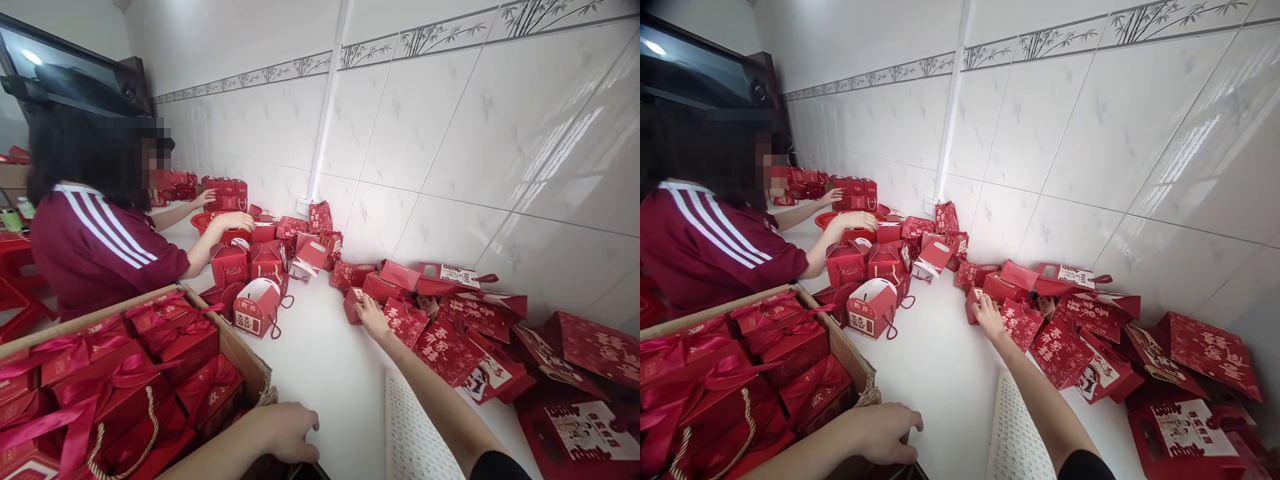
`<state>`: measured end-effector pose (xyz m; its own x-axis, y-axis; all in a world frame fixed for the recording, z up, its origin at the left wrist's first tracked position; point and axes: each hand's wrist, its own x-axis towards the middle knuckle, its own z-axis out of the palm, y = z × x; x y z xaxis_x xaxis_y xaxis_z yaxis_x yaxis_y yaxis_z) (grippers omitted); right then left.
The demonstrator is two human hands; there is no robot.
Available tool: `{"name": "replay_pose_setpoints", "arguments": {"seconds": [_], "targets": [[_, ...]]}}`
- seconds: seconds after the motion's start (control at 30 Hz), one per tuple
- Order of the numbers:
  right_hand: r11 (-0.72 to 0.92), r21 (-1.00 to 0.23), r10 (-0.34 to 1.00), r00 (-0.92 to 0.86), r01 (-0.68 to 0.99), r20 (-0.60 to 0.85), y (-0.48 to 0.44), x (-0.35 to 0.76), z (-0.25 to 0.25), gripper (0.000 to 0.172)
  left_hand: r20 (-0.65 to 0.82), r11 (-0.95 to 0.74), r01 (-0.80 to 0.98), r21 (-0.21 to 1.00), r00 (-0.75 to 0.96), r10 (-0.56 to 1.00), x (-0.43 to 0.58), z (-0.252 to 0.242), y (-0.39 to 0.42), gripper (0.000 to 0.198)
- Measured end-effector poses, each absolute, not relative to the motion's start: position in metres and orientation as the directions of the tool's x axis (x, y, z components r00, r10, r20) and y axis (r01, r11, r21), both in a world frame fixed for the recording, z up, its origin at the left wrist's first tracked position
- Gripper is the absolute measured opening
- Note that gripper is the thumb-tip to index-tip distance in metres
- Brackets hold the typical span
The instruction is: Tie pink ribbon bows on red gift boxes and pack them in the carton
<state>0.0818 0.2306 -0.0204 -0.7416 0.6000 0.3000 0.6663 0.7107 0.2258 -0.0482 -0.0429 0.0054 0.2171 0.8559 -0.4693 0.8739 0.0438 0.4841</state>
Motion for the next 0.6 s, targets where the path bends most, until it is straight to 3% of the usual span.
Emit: {"name": "replay_pose_setpoints", "arguments": {"seconds": [0.3,0.4,0.47,0.53,0.6], "targets": [[0.9,0.009,0.413,-0.861,0.435,0.297,0.166,0.126,-0.015,0.024,-0.447,-0.001,0.865,0.502,0.261,0.855,-0.045,0.013,-0.041,0.054],[0.859,-0.159,0.508,-0.77,0.487,0.386,0.15,0.117,-0.003,0.04,-0.465,0.0,0.868,0.496,0.265,0.845,-0.042,0.018,-0.041,0.053],[0.787,-0.259,0.615,-0.682,0.56,0.396,0.147,0.105,0.005,0.064,-0.47,-0.002,0.874,0.486,0.263,0.843,-0.041,0.019,-0.042,0.052],[0.692,-0.348,0.721,-0.63,0.632,0.289,0.147,0.093,0.009,0.083,-0.46,-0.001,0.879,0.477,0.251,0.851,-0.04,0.018,-0.043,0.051],[0.603,-0.433,0.782,-0.603,0.67,0.156,0.147,0.086,0.011,0.085,-0.438,0.0,0.883,0.469,0.232,0.869,-0.04,0.016,-0.045,0.05]]}}
